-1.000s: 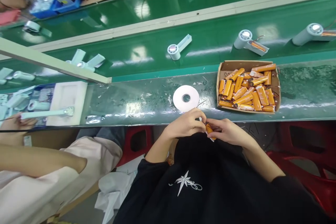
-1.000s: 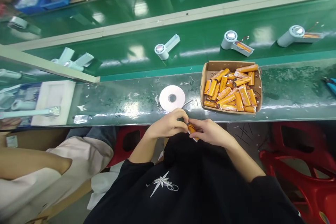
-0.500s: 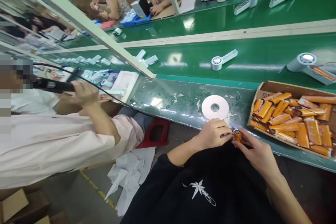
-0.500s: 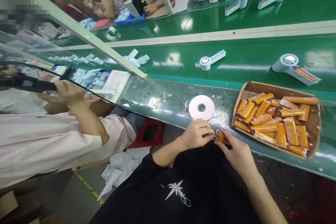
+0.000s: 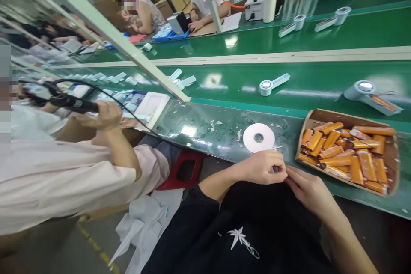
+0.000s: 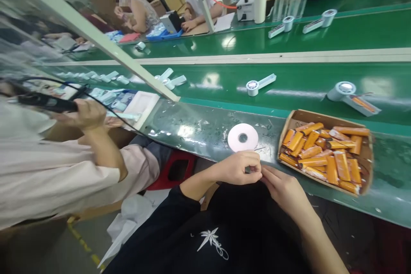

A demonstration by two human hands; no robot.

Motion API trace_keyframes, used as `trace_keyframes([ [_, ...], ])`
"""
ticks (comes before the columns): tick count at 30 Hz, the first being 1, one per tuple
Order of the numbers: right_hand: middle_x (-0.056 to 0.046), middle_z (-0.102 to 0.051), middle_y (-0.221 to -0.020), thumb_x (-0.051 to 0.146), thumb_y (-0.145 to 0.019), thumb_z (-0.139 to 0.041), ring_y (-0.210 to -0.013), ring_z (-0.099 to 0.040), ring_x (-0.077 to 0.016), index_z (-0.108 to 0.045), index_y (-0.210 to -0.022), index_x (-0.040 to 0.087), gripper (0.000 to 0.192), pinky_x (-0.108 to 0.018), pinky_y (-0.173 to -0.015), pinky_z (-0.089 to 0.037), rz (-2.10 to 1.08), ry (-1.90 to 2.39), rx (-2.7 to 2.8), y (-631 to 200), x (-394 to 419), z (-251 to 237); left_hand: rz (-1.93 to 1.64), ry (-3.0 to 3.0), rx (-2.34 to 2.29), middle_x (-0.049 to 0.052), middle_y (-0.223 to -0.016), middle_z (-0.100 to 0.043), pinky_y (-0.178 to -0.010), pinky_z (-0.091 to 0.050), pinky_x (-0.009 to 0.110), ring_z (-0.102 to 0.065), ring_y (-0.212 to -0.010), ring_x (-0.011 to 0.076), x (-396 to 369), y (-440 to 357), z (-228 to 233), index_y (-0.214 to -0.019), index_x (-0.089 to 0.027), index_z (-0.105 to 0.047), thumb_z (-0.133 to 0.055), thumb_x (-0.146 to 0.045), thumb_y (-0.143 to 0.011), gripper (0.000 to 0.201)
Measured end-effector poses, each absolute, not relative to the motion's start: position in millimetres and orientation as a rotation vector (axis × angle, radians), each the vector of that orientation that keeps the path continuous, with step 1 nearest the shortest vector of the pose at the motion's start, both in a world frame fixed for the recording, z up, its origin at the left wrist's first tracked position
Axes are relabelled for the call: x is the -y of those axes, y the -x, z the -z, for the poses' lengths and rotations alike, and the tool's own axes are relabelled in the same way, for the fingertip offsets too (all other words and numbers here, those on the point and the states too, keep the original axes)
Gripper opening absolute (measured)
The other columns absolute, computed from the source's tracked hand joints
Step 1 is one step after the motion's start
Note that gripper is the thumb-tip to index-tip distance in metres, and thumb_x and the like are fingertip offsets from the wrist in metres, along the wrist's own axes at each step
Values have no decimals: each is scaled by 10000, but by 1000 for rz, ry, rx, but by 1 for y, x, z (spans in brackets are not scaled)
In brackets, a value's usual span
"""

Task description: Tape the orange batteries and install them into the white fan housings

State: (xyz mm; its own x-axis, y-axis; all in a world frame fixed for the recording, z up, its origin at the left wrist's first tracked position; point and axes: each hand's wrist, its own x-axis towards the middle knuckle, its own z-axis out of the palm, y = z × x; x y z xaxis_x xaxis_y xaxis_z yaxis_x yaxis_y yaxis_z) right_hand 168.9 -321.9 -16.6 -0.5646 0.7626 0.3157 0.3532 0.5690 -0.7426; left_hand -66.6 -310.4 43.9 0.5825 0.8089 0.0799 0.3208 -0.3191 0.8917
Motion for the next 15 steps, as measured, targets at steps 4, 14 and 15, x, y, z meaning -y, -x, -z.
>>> trace_keyframes([
  [4,-56,-868,-1056,455,-989,-802,-867,-856,-250,-828,-1193,309,253,-370,-826,-732,-1098,1029,1493,-179,308,10,-728,-2000,-765,70,-952,-746,-890,-548,325,-700,-916,201,252,59,-63,-914,-208,-737,-612,-399,-1070,276],
  [14,8,-850,-1062,478,-785,-1017,-812,-821,-153,-762,-1148,377,455,-255,-701,-690,-1139,930,665,-237,303,-10,-44,-2404,-1937,235,-1480,-628,-1052,-544,556,-601,-1321,447,36,71,-21,-1433,-174,-723,-581,-430,-1092,449],
  [15,4,-852,-1047,490,-783,-1014,-778,-818,-159,-760,-1143,376,455,-259,-666,-683,-1125,953,675,-243,306,-16,-17,-2430,-1883,228,-1448,-643,-1034,-553,530,-625,-1282,428,30,75,-17,-1389,-172,-748,-620,-392,-1067,411],
])
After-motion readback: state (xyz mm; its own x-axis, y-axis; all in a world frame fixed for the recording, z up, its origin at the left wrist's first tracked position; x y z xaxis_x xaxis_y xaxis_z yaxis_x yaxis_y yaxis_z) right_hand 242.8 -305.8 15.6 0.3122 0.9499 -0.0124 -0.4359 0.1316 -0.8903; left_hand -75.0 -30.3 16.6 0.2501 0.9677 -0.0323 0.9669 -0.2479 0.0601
